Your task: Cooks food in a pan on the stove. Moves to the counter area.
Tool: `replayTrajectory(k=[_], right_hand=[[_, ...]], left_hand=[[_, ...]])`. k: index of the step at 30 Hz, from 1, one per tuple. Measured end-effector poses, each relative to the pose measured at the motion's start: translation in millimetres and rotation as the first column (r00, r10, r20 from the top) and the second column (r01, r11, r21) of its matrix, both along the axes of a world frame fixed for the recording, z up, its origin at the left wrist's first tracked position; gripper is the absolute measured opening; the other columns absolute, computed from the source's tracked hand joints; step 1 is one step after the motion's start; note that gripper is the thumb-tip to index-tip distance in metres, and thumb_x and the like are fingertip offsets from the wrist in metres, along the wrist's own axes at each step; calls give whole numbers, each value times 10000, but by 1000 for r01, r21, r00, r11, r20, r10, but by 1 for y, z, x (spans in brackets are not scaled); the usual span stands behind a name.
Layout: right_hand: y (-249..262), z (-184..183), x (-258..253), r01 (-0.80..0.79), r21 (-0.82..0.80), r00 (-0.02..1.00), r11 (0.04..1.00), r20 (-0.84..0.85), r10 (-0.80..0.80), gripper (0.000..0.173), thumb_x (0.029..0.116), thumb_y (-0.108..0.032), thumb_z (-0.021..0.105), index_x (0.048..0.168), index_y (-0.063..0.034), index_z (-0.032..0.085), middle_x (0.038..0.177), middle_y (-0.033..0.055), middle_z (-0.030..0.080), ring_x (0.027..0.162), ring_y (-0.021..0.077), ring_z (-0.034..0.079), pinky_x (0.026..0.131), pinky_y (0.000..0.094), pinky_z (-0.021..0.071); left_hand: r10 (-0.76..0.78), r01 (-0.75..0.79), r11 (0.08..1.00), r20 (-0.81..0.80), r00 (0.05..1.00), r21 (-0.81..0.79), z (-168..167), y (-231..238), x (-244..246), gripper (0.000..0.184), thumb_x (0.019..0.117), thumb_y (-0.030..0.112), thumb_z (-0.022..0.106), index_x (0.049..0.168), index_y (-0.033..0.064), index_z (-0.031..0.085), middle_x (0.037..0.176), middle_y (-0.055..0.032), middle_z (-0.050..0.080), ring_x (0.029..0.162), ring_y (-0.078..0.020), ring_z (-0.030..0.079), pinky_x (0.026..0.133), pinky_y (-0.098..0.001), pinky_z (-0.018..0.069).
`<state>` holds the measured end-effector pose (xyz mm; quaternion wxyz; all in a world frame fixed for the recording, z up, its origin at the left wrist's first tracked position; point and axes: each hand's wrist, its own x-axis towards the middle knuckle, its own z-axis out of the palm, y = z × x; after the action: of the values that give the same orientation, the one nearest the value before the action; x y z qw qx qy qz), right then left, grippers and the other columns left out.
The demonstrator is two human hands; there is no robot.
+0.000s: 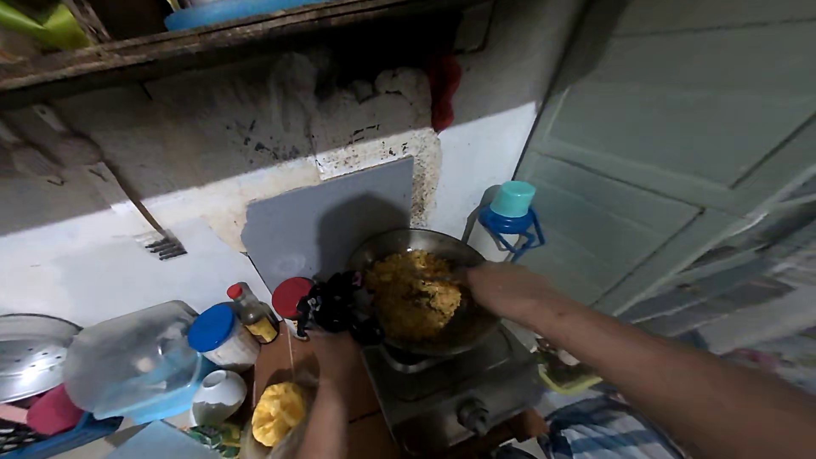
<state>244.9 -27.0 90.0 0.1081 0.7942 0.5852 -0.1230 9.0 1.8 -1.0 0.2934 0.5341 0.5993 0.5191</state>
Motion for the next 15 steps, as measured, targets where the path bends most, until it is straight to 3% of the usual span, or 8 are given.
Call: replayTrajectory(k=[3, 6, 8, 11, 13, 15], right_hand=[[3, -19, 6, 29, -2, 999, 1000, 24, -29, 266, 1044, -129, 529, 1258, -61, 672, 1191, 245, 680, 1104, 461, 662, 878, 636, 539], [-2, 1, -17, -36, -92, 999, 995, 4, 36, 268, 1053, -102, 509, 1247, -20, 674, 1235, 252, 661, 1162, 459, 635, 944, 631, 514], [3, 10, -27, -14, -28, 999, 1000, -30, 13, 263, 1056, -128, 514, 1238, -46, 686, 1200, 248, 678, 1131, 462, 650, 911, 642, 522], [8, 4, -44, 30, 69, 996, 997, -87, -23, 273, 1055, -136, 517, 1260, -50, 676, 1194, 250, 681, 1114, 465, 658, 882, 638, 532], [3, -5, -58, -31, -36, 998, 999, -58, 29, 310, 1046, -74, 510, 1334, -36, 619, 1237, 247, 652, 1139, 457, 646, 904, 612, 543], [-2, 5, -63, -61, -121, 998, 991, -27, 58, 313, 1056, -66, 488, 1335, -22, 623, 1257, 253, 647, 1165, 455, 638, 926, 610, 536]], left_hand=[[-7, 6, 999, -30, 1000, -42, 2, -2, -1, 429, 887, 21, 712, 1260, -124, 556, 1144, -250, 641, 1089, -269, 621, 976, -412, 494], [-13, 15, 999, 46, 999, -45, 5, -1, 0, 413, 904, 18, 693, 1267, -124, 557, 1142, -241, 643, 1073, -249, 629, 958, -394, 512], [-16, 20, 999, 123, 992, -32, 5, -2, 0, 388, 916, 2, 668, 1267, -104, 541, 1098, -201, 637, 1012, -194, 630, 907, -349, 528], [-8, 11, 999, 92, 996, -34, 6, -4, 2, 368, 934, 2, 660, 1266, -108, 548, 1105, -215, 641, 1028, -211, 630, 928, -360, 519], [0, 1, 1000, 82, 997, -9, 3, -3, 2, 388, 905, 9, 684, 1247, -124, 556, 1097, -223, 647, 1027, -219, 633, 931, -368, 517], [5, -6, 1000, 122, 993, 12, 2, -2, 2, 390, 892, -2, 702, 1238, -121, 565, 1082, -211, 651, 1008, -207, 641, 915, -360, 531]])
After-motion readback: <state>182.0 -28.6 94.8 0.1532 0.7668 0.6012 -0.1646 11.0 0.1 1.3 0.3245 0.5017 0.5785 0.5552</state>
